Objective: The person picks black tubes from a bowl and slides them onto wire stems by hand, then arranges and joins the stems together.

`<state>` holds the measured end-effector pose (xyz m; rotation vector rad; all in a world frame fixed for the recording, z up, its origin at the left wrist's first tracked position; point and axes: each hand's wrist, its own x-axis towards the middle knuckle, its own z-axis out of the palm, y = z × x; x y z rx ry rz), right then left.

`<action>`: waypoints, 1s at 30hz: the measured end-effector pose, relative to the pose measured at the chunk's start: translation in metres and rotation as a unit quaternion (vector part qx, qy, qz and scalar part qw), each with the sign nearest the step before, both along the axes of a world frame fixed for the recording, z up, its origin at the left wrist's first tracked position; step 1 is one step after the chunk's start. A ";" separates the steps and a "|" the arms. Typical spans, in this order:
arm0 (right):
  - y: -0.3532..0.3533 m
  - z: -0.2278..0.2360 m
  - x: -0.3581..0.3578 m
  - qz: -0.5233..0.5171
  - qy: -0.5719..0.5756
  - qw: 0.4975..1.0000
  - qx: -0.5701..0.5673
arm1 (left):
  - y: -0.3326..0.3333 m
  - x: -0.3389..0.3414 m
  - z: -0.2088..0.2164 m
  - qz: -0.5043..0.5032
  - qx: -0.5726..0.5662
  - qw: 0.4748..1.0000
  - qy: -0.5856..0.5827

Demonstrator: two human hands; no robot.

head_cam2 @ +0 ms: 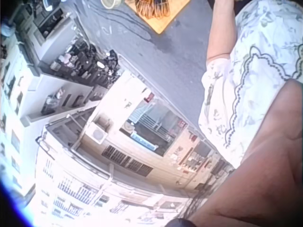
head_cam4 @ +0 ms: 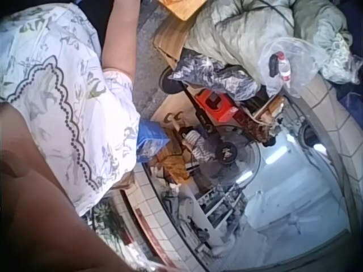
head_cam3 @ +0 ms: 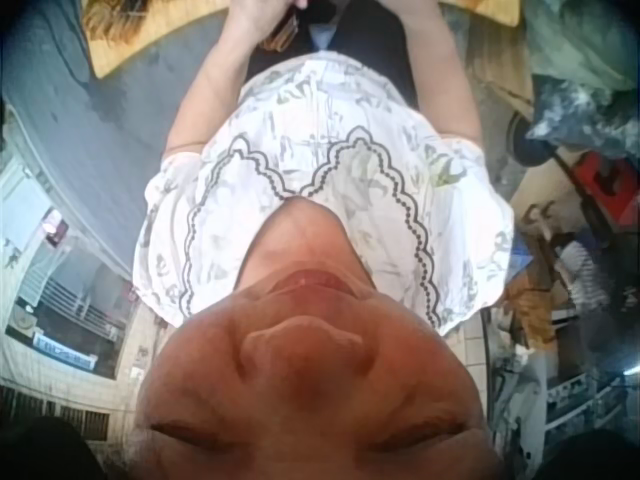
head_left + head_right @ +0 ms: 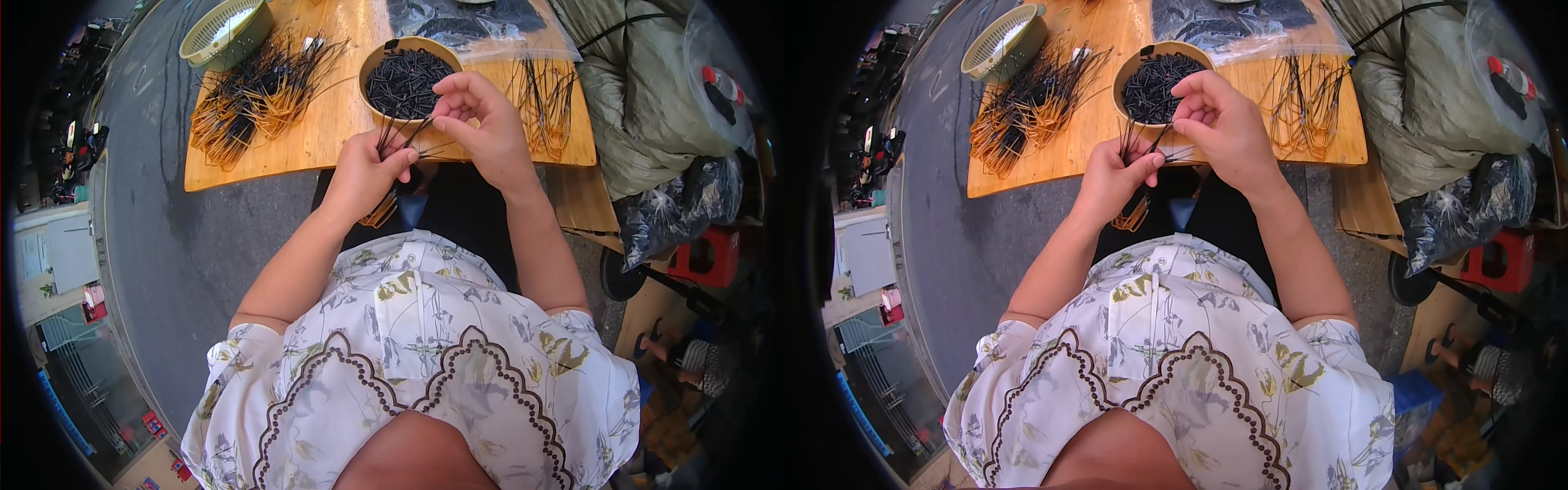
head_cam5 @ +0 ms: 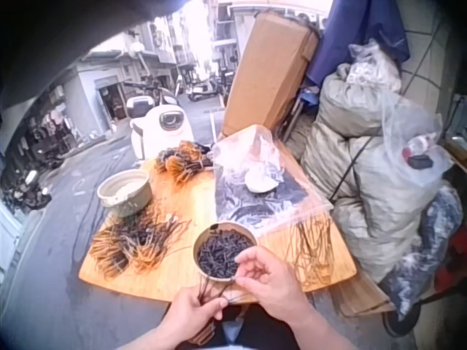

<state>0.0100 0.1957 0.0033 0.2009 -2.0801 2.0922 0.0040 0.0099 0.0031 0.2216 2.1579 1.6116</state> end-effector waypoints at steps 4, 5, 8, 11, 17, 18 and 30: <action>0.003 0.003 0.002 0.040 -0.084 0.995 0.033 | -0.001 -0.001 -0.002 -0.001 0.015 1.000 -0.001; 0.003 0.002 0.002 0.039 -0.084 0.995 0.033 | 0.000 -0.001 -0.001 -0.003 0.016 1.000 -0.001; -0.001 -0.004 0.003 0.069 -0.083 0.994 0.007 | 0.003 -0.003 0.001 -0.008 0.024 0.999 -0.030; -0.006 -0.006 0.004 0.100 -0.086 0.990 -0.043 | 0.002 -0.005 0.000 -0.026 0.075 0.996 -0.046; -0.003 0.002 0.009 0.110 -0.091 0.990 0.005 | -0.007 -0.004 0.000 0.010 0.195 0.961 -0.197; -0.004 0.008 0.009 0.120 -0.086 0.989 0.020 | -0.008 -0.003 -0.002 0.017 0.210 0.957 -0.201; -0.013 -0.015 -0.068 -0.059 0.138 0.833 0.532 | -0.029 -0.008 0.001 0.049 0.213 0.948 -0.232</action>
